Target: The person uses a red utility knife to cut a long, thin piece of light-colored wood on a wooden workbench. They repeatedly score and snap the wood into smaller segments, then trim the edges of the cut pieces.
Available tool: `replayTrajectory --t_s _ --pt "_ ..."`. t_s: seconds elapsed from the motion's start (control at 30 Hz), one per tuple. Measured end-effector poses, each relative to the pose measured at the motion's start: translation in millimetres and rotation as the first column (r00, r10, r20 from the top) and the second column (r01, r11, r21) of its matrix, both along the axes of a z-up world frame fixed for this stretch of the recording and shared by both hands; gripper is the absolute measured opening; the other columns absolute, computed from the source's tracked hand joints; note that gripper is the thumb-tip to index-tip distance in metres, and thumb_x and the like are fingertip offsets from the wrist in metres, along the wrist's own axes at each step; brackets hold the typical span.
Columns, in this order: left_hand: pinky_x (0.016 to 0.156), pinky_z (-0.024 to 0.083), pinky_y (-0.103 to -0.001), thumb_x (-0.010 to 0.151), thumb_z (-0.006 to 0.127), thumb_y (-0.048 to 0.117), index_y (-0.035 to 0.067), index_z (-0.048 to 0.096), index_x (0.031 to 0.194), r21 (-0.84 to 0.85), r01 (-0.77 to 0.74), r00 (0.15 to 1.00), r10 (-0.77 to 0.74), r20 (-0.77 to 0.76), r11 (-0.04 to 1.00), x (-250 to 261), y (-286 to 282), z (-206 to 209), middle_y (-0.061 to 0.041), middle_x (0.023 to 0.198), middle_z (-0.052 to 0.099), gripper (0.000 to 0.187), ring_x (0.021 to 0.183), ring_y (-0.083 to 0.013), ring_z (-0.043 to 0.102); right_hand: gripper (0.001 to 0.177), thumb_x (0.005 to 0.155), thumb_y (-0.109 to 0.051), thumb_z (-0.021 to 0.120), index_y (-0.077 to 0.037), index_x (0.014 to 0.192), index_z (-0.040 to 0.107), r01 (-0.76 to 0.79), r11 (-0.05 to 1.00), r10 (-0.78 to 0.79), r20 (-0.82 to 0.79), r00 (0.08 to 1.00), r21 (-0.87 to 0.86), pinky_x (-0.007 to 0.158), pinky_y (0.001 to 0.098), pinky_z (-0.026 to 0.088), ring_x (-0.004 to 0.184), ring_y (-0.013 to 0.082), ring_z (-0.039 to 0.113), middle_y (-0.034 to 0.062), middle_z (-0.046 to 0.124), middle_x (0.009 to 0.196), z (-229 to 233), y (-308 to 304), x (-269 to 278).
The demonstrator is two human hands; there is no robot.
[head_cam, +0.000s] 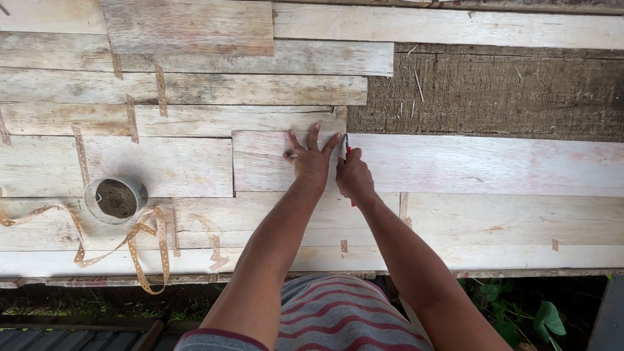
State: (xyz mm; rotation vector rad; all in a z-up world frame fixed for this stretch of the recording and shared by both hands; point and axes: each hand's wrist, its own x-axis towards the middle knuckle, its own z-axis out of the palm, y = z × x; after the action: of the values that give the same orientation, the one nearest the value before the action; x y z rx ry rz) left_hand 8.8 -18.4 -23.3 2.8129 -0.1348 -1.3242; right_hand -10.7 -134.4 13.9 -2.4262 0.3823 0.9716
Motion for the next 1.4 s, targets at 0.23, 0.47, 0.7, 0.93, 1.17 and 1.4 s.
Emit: replayTrajectory --t_s 0.23,0.47,0.7,0.93,1.17,1.4 --pt "0.105 0.026 -0.084 0.083 0.075 -0.009 0.051 -0.015 0.16 -0.02 -0.029 1.0 0.029 -0.01 0.999 -2.2 -0.9 -3.7 -0.011 0.172 -0.022 0.133 0.145 -0.0701 -0.01 0.034 0.109 -0.036 0.034 -0.005 0.12 0.04 0.012 1.0 -0.012 0.006 1.0 -0.007 0.078 0.057 0.059 0.091 0.0492 0.074 0.0281 0.072 0.097 -3.7 0.1 -4.3" --pt "0.107 0.027 -0.082 0.084 0.075 -0.009 0.052 -0.015 0.159 -0.016 -0.038 0.999 0.037 -0.025 0.999 -2.8 -0.3 8.4 -0.011 0.172 -0.021 0.132 0.146 -0.0687 -0.009 0.035 0.109 -0.037 0.034 -0.004 0.121 0.039 0.015 1.0 -0.015 -0.021 1.0 -0.017 0.083 0.0589 0.057 0.1 0.0522 0.071 0.0307 0.069 0.105 7.2 5.0 -7.3" --pt "0.109 0.026 -0.08 0.085 0.075 -0.008 0.051 -0.016 0.159 -0.009 -0.04 0.998 0.039 -0.047 0.999 -1.4 -0.1 12.5 -0.01 0.172 -0.022 0.132 0.146 -0.0679 -0.011 0.03 0.11 -0.033 0.034 -0.006 0.121 0.04 0.016 1.0 -0.016 -0.021 1.0 -0.006 0.081 0.0559 0.059 0.099 0.0507 0.072 0.0301 0.069 0.105 20.0 6.9 -23.7" --pt "0.109 0.029 -0.079 0.08 0.08 -0.009 0.05 -0.015 0.16 -0.009 -0.023 1.0 0.023 -0.016 1.0 -1.6 0.9 6.0 -0.01 0.171 -0.023 0.137 0.146 -0.0676 -0.008 0.033 0.109 -0.035 0.034 -0.004 0.118 0.04 0.033 0.997 -0.032 -0.02 0.999 0.067 0.069 0.0499 0.06 0.068 0.0403 0.075 0.0219 0.072 0.084 41.6 3.4 -17.3" --pt "0.108 0.028 -0.08 0.079 0.078 -0.01 0.051 -0.012 0.161 -0.021 -0.034 0.999 0.034 -0.01 0.999 0.9 4.8 9.1 -0.009 0.172 -0.021 0.136 0.146 -0.0678 -0.01 0.035 0.107 -0.037 0.034 -0.004 0.115 0.043 0.012 0.997 -0.009 -0.039 0.999 0.081 0.059 0.039 0.06 0.051 0.0255 0.072 0.011 0.073 0.066 38.5 -6.2 -12.9" --pt "0.108 0.03 -0.079 0.078 0.082 -0.008 0.051 -0.018 0.159 -0.013 -0.013 1.0 0.012 -0.005 1.0 -0.1 3.2 8.5 -0.011 0.171 -0.023 0.141 0.145 -0.0688 -0.009 0.034 0.107 -0.038 0.034 -0.005 0.112 0.043 -0.011 0.998 0.009 0.038 0.999 0.064 0.066 0.0456 0.059 0.056 0.0296 0.073 0.0108 0.072 0.065 21.0 -5.4 5.1"
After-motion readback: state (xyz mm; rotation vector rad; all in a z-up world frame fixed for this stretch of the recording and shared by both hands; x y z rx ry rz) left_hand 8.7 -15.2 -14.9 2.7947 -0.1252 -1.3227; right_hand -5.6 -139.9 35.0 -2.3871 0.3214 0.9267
